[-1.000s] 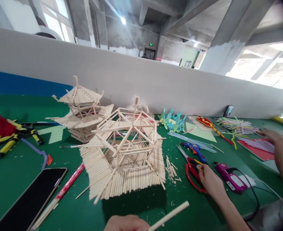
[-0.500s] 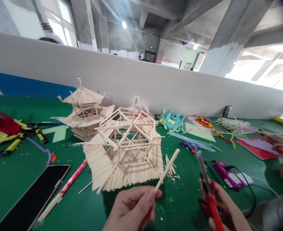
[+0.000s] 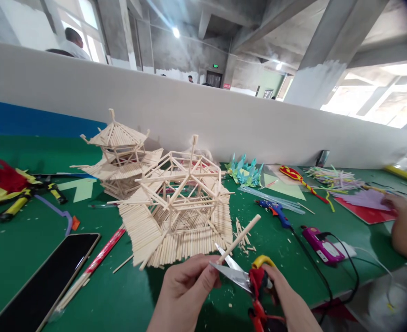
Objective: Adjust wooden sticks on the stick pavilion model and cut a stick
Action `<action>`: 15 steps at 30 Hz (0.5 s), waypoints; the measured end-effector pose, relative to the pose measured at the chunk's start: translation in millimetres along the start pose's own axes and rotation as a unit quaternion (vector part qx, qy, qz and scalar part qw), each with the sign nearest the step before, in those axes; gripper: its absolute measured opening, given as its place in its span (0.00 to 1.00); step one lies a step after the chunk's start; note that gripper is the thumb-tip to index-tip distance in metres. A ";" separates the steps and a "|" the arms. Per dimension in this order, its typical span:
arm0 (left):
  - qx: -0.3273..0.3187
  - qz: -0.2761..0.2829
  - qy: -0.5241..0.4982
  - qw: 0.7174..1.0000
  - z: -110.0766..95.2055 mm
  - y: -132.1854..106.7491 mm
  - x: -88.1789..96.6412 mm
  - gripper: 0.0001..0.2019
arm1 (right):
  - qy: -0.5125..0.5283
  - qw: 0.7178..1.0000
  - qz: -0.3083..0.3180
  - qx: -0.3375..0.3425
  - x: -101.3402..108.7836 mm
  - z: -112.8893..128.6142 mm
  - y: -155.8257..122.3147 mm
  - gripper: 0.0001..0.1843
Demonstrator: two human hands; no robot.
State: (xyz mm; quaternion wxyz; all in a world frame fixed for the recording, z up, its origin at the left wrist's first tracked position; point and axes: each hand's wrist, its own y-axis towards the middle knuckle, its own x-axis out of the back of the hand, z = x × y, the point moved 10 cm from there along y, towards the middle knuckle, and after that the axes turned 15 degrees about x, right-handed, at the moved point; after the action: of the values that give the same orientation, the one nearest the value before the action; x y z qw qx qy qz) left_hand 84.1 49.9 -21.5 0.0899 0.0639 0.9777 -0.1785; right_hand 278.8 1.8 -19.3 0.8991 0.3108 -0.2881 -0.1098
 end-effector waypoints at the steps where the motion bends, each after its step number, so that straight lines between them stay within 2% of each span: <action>1: -0.005 0.003 0.007 1.000 0.7 0.3 0.1 0.11 | -0.004 1.000 0.001 0.004 -1.3 1.0 0.3 0.12; 11: -0.053 0.010 0.064 0.997 -3.2 -0.1 -1.6 0.09 | -0.024 0.999 0.013 0.031 1.5 0.4 4.8 0.15; 15: -0.071 0.037 0.092 0.993 -8.6 -1.7 -6.8 0.10 | -0.030 0.999 0.016 0.031 2.1 -3.1 5.6 0.18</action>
State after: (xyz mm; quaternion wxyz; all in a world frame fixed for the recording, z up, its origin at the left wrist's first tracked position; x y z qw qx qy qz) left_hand 89.2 50.8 -11.6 0.0104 0.1101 0.9890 -0.0985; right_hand 282.4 6.9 -16.9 0.8816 0.3308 -0.3228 -0.0956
